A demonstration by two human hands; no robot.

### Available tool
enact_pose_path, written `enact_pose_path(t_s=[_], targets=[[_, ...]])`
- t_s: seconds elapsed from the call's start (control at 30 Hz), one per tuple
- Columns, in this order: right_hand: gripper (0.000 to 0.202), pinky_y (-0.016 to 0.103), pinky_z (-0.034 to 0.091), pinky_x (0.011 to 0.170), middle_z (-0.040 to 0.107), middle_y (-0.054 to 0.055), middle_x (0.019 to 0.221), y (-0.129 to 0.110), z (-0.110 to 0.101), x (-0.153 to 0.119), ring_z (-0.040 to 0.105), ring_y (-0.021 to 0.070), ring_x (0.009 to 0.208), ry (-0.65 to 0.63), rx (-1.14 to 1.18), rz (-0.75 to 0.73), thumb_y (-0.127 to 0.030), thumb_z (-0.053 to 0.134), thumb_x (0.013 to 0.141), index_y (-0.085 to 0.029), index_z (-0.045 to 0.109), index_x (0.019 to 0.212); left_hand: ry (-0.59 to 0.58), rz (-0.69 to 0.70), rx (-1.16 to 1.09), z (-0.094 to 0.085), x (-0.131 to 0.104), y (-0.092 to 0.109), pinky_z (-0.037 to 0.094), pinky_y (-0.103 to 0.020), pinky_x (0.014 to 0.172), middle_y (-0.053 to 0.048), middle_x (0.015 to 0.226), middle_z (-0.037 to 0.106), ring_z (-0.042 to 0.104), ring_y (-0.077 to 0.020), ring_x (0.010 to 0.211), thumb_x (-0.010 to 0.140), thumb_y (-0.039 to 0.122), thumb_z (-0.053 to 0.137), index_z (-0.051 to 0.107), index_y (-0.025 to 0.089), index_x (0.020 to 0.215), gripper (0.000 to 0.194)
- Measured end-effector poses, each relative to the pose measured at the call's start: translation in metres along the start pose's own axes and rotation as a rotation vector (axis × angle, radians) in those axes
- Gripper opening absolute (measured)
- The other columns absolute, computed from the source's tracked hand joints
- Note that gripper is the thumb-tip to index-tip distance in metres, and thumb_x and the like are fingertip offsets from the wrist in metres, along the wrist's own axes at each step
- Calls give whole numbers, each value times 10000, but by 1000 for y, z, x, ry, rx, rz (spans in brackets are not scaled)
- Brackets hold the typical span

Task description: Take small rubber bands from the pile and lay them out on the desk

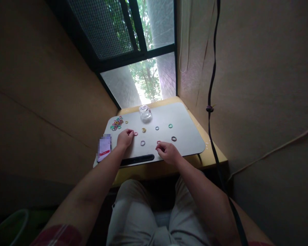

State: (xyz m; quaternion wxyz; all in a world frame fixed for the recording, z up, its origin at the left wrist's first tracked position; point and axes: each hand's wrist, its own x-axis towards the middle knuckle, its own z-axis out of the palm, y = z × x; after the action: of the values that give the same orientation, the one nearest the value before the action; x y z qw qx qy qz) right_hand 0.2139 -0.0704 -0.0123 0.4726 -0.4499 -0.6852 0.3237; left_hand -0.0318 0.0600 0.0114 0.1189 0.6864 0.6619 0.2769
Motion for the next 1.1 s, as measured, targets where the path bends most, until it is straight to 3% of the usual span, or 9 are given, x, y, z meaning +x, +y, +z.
enact_pose_path(t_s=[0.13, 0.2, 0.27, 0.33, 0.43, 0.6, 0.93, 1.1], targets=[[131, 321, 456, 941, 664, 16, 696, 0, -1, -1, 661, 216, 1013, 3, -6, -1, -194, 541, 791, -191, 669, 766, 47, 151, 70, 0, -13, 7, 448, -353, 961, -109, 1107, 698, 617, -231, 1052, 907, 303, 407, 667, 155, 1105, 359], [137, 305, 470, 888, 641, 10, 670, 0, -1, -2, 669, 202, 917, 1, -23, 6, -206, 535, 800, -185, 665, 762, -20, 313, 129, 2, -25, 10, 365, -362, 1080, -117, 1258, 634, 537, -230, 1207, 925, 311, 378, 635, 142, 1183, 402], [146, 288, 478, 821, 612, 0, 639, -1, -1, -2, 657, 182, 801, -7, -47, 8, -218, 529, 809, -180, 661, 758, -134, 391, 219, 5, -34, 11, 280, -410, 1145, -110, 1427, 501, 392, -256, 1358, 929, 333, 373, 563, 148, 1296, 452], [157, 275, 475, 769, 580, -10, 609, -2, -1, -2, 629, 163, 714, -12, -70, 5, -228, 523, 817, -177, 658, 755, -224, 361, 302, 7, -39, 11, 234, -496, 1152, -100, 1529, 358, 259, -305, 1431, 933, 374, 364, 454, 163, 1403, 522], [166, 261, 463, 717, 567, -12, 607, -2, -1, -1, 595, 149, 660, -13, -91, -1, -234, 518, 822, -175, 659, 756, -282, 284, 359, 9, -38, 9, 190, -578, 1139, -102, 1578, 238, 170, -347, 1455, 947, 432, 314, 327, 172, 1479, 593], [165, 250, 442, 665, 559, -13, 599, -3, -2, 0, 568, 141, 619, -26, -122, 8, -227, 515, 822, -176, 657, 756, -247, 260, 372, 11, -34, 6, 151, -546, 1163, -115, 1605, 108, 87, -316, 1478, 933, 491, 316, 227, 152, 1514, 679], [164, 244, 441, 650, 547, -19, 585, -3, 1, 0, 570, 144, 616, -22, -137, 3, -227, 515, 823, -179, 653, 751, -234, 183, 374, 14, -34, 10, 127, -604, 1145, -113, 1591, 189, 89, -392, 1461, 886, 601, 338, 292, 181, 1498, 744], [160, 252, 443, 653, 569, -12, 615, -3, 1, 0, 565, 145, 623, -22, -131, 10, -232, 518, 827, -182, 651, 752, -213, 173, 374, 14, -35, 10, 134, -597, 1144, -124, 1591, 187, 95, -386, 1462, 870, 631, 352, 304, 192, 1493, 763]])
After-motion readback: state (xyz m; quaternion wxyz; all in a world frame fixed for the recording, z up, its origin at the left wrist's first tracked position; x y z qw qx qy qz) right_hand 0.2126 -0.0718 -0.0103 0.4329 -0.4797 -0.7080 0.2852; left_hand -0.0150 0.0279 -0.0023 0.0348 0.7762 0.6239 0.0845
